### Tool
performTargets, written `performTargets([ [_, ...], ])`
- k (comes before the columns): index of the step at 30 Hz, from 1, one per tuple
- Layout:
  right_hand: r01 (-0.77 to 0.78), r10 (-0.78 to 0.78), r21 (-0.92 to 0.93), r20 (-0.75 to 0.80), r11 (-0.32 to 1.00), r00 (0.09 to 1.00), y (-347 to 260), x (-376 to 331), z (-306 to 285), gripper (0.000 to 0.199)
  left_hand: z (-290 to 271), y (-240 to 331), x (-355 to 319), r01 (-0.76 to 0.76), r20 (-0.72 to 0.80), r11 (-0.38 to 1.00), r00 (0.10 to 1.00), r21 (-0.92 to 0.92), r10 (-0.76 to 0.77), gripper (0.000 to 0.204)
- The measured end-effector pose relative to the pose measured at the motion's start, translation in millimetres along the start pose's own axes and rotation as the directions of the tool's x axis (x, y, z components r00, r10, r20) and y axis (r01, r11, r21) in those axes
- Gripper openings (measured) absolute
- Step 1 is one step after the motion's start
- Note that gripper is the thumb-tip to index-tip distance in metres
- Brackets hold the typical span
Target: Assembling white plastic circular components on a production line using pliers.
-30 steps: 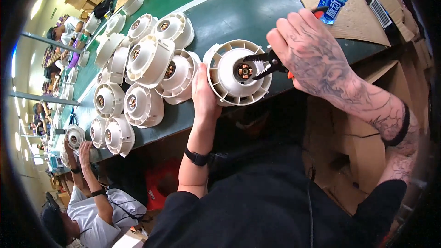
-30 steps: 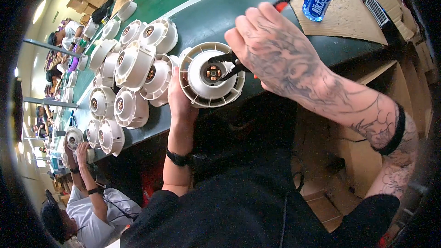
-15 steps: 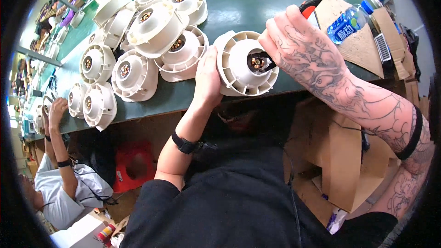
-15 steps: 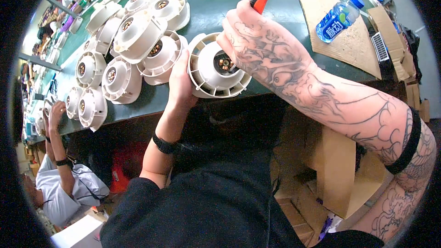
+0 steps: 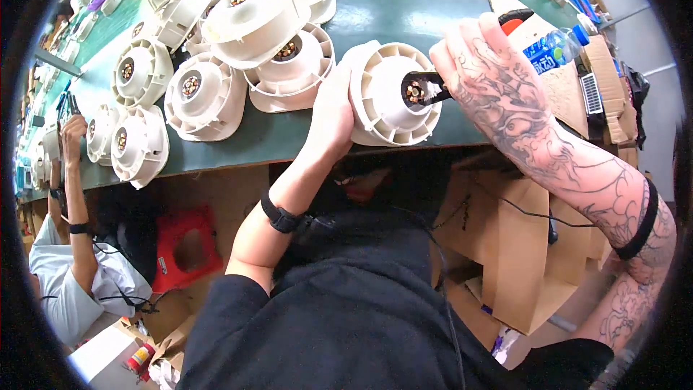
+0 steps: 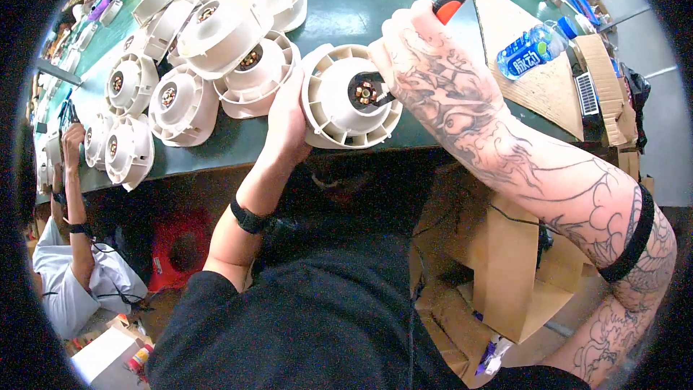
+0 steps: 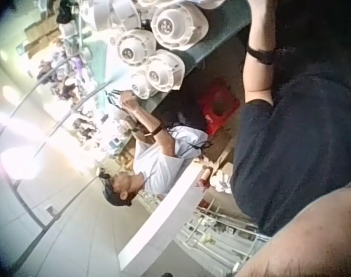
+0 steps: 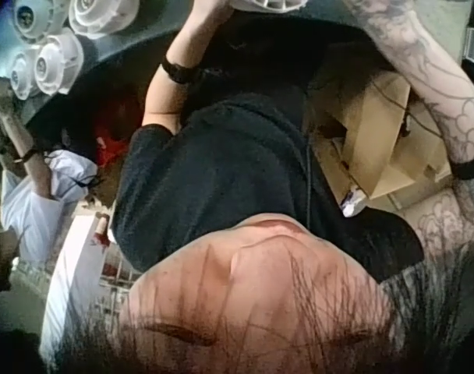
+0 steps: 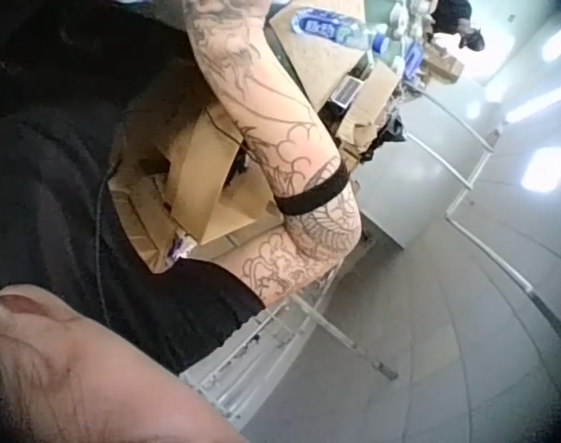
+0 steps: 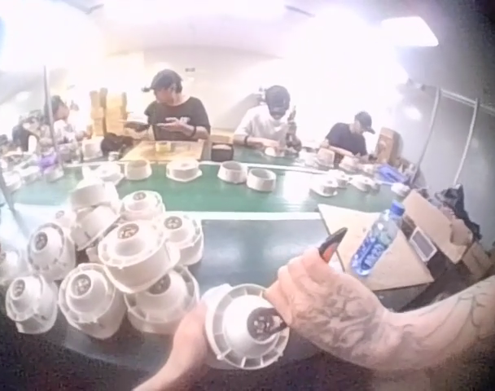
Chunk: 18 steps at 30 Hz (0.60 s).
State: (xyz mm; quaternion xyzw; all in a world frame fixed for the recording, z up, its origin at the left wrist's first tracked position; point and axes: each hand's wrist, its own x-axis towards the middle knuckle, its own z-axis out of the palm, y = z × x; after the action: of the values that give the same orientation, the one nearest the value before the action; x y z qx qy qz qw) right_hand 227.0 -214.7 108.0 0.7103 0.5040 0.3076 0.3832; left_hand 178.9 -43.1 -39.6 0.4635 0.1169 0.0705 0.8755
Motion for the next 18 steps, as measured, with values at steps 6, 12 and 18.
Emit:
performTargets([
  [6, -0.005, 0.005, 0.028, 0.009, 1.0, 1.0, -5, 2, -4, 0.028, -1, 3, 0, 0.022, -0.005, 0.999, 1.0, 0.025, -0.021, 0.047],
  [12, -0.025, 0.021, 0.038, 0.116, 0.999, 0.993, -5, 9, -14, 0.028, -2, 2, -1, 0.033, 0.015, 0.998, 0.999, -0.062, -0.032, 0.043],
  [18, 0.036, -0.04, 0.03, 0.158, 0.999, 0.987, 1, 8, -14, 0.026, -7, -10, 5, 0.025, -0.027, 0.999, 0.999, -0.034, -0.026, 0.046],
])
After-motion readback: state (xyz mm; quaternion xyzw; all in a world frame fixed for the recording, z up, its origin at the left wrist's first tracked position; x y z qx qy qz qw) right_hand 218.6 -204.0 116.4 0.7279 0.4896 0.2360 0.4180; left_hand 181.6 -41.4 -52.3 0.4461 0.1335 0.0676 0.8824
